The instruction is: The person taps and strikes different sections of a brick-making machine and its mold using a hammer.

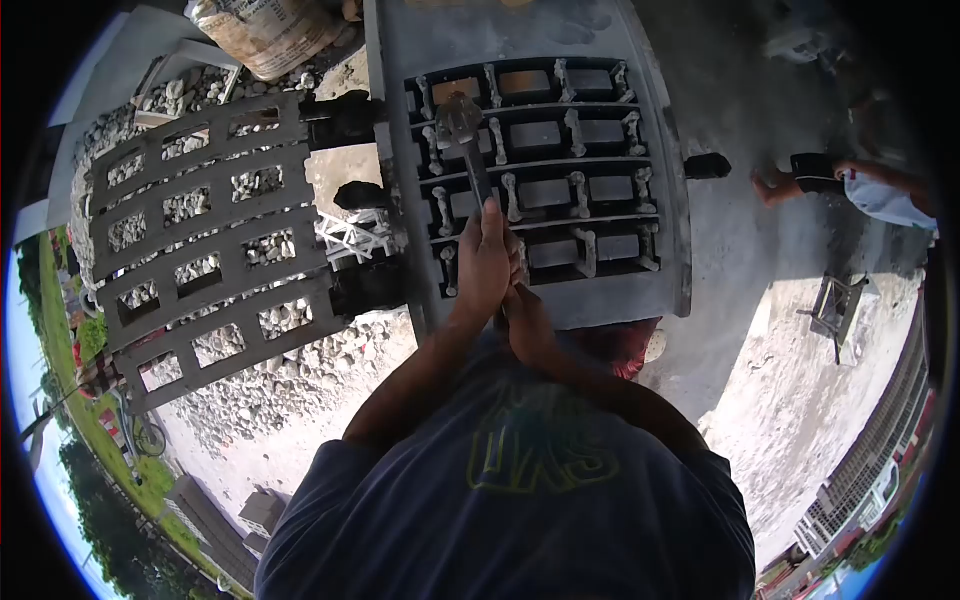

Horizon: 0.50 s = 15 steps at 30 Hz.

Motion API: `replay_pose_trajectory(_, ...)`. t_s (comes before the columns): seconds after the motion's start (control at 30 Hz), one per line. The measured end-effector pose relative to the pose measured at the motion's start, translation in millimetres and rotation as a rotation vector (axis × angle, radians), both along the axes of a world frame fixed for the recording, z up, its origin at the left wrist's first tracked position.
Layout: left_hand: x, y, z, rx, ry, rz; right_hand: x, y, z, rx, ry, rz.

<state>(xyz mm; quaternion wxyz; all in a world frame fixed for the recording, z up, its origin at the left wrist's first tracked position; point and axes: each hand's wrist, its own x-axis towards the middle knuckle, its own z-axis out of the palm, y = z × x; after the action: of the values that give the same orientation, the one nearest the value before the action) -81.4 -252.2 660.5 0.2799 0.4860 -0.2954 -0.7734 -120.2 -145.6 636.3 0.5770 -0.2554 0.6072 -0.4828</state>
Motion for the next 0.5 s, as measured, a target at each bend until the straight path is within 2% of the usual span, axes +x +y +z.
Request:
replay_pose_trajectory(0.03,-1,2,18,-0.127,0.031,0.001,1,-1,2,0.016,-0.014,-0.003)
replay_pose_trajectory(0.07,-4,0,33,-0.232,0.030,-0.004,-4,-7,6,-0.077,-0.107,0.009)
replay_pose_trajectory(0.1,-4,-2,34,-0.226,0.022,0.002,-6,-11,7,-0.169,-0.200,0.022)
replay_pose_trajectory(0.13,-4,-5,34,-0.379,-0.018,-0.047,-1,-7,-12,-0.161,-0.208,0.027)
replay_pose_trajectory(0.17,-5,-6,33,-0.533,-0.057,-0.096,7,1,-43,-0.306,0.035,0.021)
replay_pose_trajectory(0.2,-4,-5,24,-0.608,-0.134,-0.143,7,2,-52,-0.386,0.157,0.024)
replay_pose_trajectory(0.23,-5,-3,2,-0.611,-0.136,-0.140,8,2,-61,-0.462,0.282,0.017)
replay_pose_trajectory(0.3,-8,-6,-35,-0.021,-0.219,-0.158,9,3,-47,0.183,-0.417,-0.127)
replay_pose_trajectory(0.33,-8,-5,-44,-0.001,-0.217,-0.136,8,5,-36,0.196,-0.423,-0.123)
replay_pose_trajectory(0.4,-7,-13,-18,-0.018,-0.142,-0.140,-3,-11,-3,0.189,-0.508,-0.102)
replay_pose_trajectory(0.43,-7,-17,-1,-0.040,-0.070,-0.149,-3,-13,-8,0.192,-0.511,-0.105)
replay_pose_trajectory(0.5,-5,-13,28,-0.123,-0.069,-0.155,3,-12,-14,-0.233,-0.215,-0.077)
